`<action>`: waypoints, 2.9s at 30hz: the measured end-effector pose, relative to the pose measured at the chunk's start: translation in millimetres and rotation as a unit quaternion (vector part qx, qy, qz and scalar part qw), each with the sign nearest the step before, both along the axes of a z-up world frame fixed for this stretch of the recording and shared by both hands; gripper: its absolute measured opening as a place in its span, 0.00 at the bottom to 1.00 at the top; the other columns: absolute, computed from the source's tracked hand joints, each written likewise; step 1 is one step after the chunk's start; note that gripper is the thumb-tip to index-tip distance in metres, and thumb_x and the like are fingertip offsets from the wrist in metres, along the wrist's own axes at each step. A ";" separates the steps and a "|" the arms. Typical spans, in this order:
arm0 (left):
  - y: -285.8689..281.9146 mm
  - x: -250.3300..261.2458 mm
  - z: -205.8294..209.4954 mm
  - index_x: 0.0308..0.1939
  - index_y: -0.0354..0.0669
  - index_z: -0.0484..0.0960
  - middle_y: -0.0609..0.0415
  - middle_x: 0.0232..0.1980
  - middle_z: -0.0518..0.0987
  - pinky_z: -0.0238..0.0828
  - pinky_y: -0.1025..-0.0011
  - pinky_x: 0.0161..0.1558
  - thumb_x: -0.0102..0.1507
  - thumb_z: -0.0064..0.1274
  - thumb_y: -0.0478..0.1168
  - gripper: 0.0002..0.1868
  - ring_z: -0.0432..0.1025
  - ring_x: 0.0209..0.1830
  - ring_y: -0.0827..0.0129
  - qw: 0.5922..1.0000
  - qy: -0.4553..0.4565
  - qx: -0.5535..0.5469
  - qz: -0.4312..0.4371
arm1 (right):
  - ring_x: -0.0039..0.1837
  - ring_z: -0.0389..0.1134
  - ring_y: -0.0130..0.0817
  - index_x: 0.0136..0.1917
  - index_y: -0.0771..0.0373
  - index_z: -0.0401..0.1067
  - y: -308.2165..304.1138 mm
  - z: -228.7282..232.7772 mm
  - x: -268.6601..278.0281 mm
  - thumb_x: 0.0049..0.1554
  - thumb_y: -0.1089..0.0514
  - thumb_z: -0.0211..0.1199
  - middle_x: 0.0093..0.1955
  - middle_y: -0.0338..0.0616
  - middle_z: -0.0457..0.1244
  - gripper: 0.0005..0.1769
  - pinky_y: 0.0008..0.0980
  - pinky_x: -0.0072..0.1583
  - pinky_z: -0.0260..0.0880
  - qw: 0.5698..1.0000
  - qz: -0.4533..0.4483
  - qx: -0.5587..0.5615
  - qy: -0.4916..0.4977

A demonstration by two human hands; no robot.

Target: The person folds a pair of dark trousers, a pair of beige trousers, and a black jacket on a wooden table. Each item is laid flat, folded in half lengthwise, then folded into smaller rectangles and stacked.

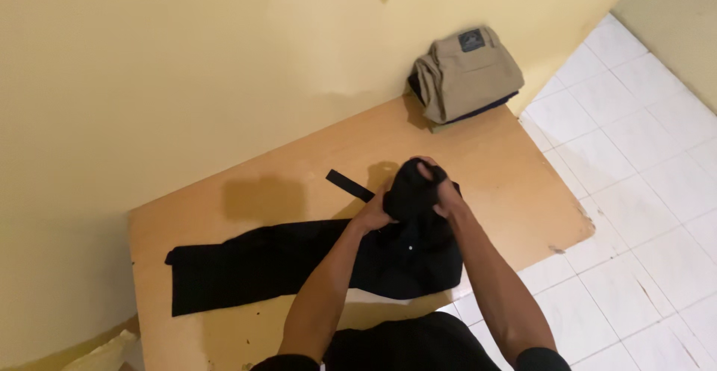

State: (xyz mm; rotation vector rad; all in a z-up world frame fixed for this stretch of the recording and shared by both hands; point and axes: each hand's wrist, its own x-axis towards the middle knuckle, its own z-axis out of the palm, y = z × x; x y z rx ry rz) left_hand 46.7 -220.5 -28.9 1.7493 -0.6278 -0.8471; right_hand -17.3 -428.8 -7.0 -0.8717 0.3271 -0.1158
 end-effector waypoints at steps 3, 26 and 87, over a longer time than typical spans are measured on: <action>-22.6 -2.5 13.0 0.64 0.35 0.80 0.41 0.59 0.84 0.72 0.64 0.59 0.60 0.59 0.40 0.27 0.77 0.60 0.57 0.996 0.020 0.091 -0.009 | 0.51 0.64 0.45 0.53 0.68 0.69 3.4 31.2 -15.1 0.58 0.54 0.75 0.48 0.51 0.62 0.20 0.38 0.54 0.67 0.938 0.012 -0.335 -0.087; 178.4 -24.7 -1.2 0.80 0.65 0.45 0.53 0.84 0.41 0.40 0.20 0.62 0.60 0.57 0.63 0.51 0.38 0.80 0.47 0.827 -0.234 0.510 0.031 | 0.69 0.59 0.55 0.78 0.64 0.49 -95.4 -29.5 -82.6 0.50 0.55 0.75 0.70 0.59 0.55 0.52 0.50 0.69 0.64 0.720 -0.266 -0.609 0.200; 331.6 -67.9 -9.5 0.81 0.76 0.32 0.56 0.86 0.22 0.30 0.13 0.63 0.56 0.58 0.73 0.61 0.20 0.84 0.43 0.806 0.013 0.551 0.217 | 0.86 0.22 0.56 0.82 0.33 0.42 -29.8 -56.3 -77.2 0.44 0.26 0.71 0.88 0.41 0.26 0.62 0.90 0.67 0.23 0.477 0.237 -0.777 0.335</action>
